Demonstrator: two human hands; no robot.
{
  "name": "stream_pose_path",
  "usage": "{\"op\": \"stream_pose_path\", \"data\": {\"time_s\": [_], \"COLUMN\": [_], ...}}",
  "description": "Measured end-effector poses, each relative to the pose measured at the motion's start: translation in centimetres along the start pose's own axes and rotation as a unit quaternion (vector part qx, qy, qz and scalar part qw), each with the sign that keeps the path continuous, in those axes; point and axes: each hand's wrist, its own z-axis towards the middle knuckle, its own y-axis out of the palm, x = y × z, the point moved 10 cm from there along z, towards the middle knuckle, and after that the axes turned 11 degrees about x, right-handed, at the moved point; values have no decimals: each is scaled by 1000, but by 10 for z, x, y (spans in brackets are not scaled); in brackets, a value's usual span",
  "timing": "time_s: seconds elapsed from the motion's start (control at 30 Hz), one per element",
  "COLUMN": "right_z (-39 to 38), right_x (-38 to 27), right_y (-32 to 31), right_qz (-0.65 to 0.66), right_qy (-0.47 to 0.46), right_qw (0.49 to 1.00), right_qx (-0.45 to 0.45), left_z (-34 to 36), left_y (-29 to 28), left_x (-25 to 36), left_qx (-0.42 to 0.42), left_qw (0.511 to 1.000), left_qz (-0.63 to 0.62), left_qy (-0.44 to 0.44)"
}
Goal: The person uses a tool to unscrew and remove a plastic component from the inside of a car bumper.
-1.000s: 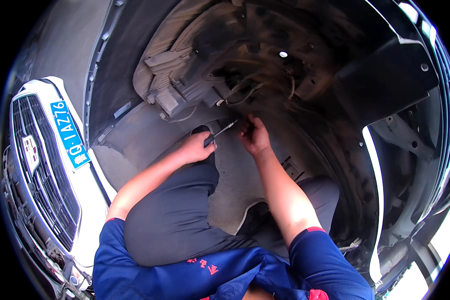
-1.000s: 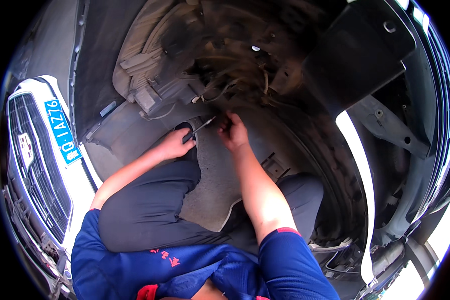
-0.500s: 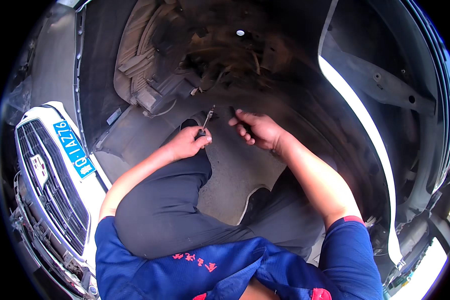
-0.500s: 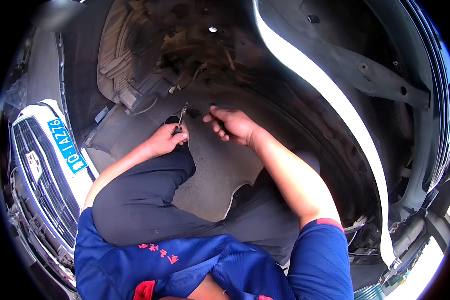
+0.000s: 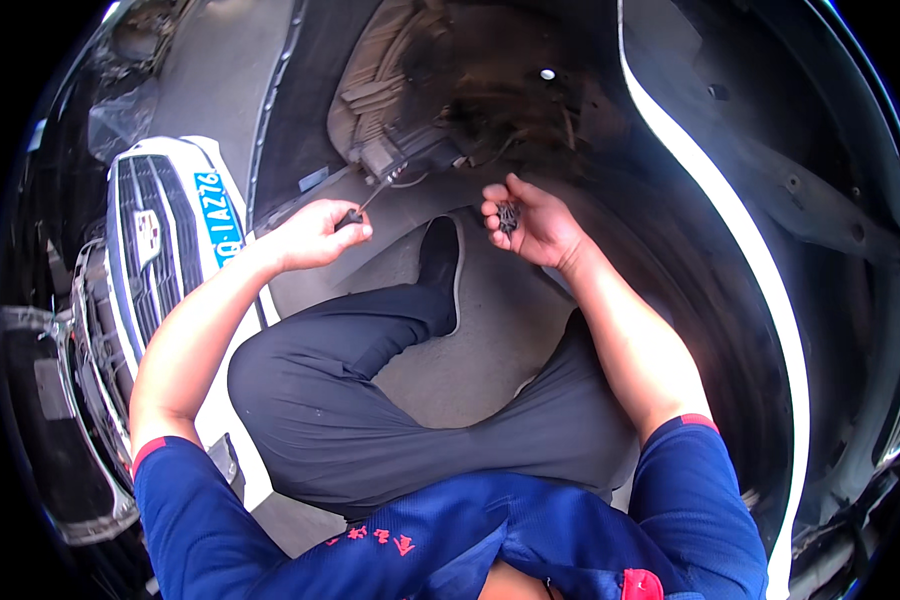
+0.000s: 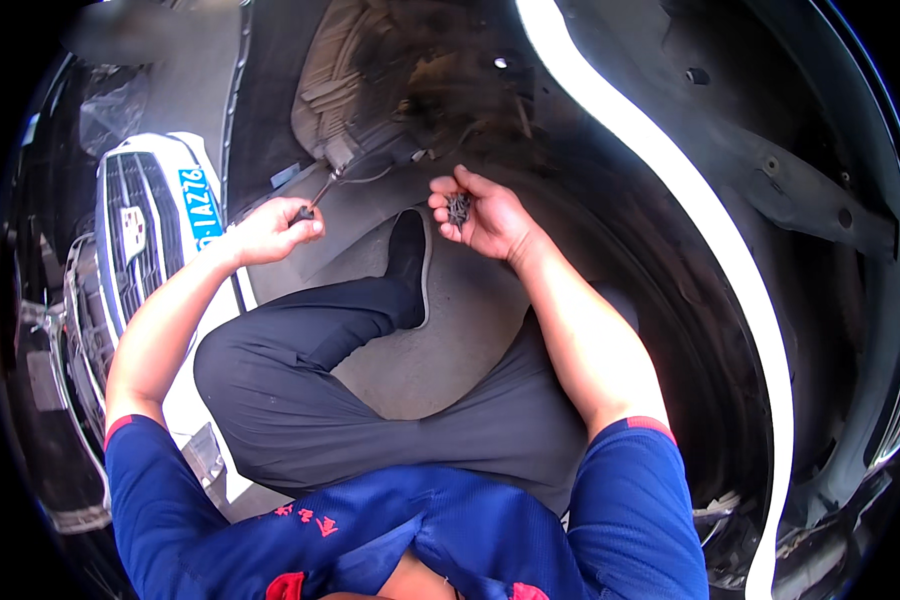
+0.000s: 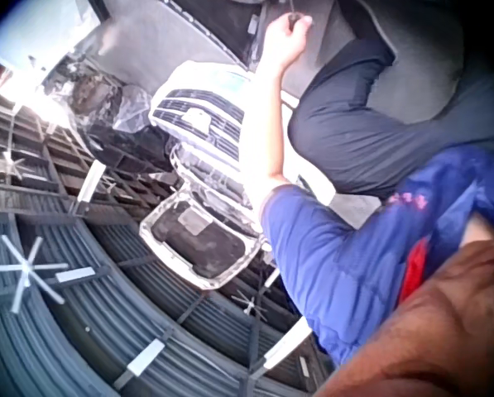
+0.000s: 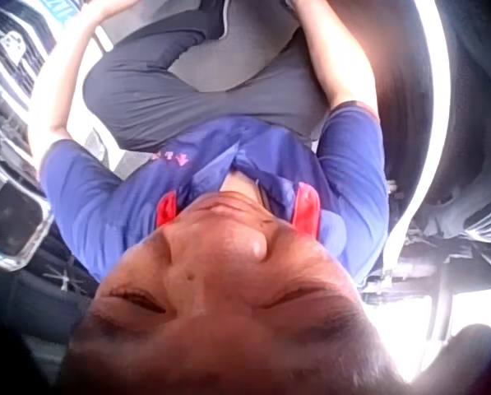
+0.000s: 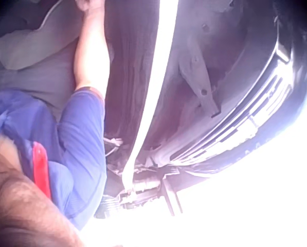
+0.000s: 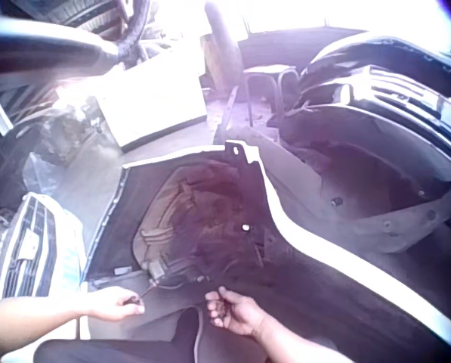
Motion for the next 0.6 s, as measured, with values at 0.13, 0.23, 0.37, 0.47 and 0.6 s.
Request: {"op": "stream_pose_path", "data": {"time_s": [0.13,0.23,0.37,0.47,0.6], "right_z": [5,0,2,0,28], "right_x": [15,22,52,65,93], "right_y": [39,36,29,22,-31], "right_qz": [-71,-151,-371,-506,-410], "right_qy": [-30,-89,-60,-76,-34], "right_qw": [996,981,919,837,876], "right_qx": [34,78,120,197,251], "left_z": [-13,-7,8,15,15], "left_y": [18,59,134,138,143], "left_x": [-9,-5,-13,5,-18], "left_qx": [56,77,10,20,-39], "left_qw": [974,947,934,993,998], "left_qz": [-184,-260,-315,-102,-56], "left_qy": [-115,-173,-170,-56,12]}}
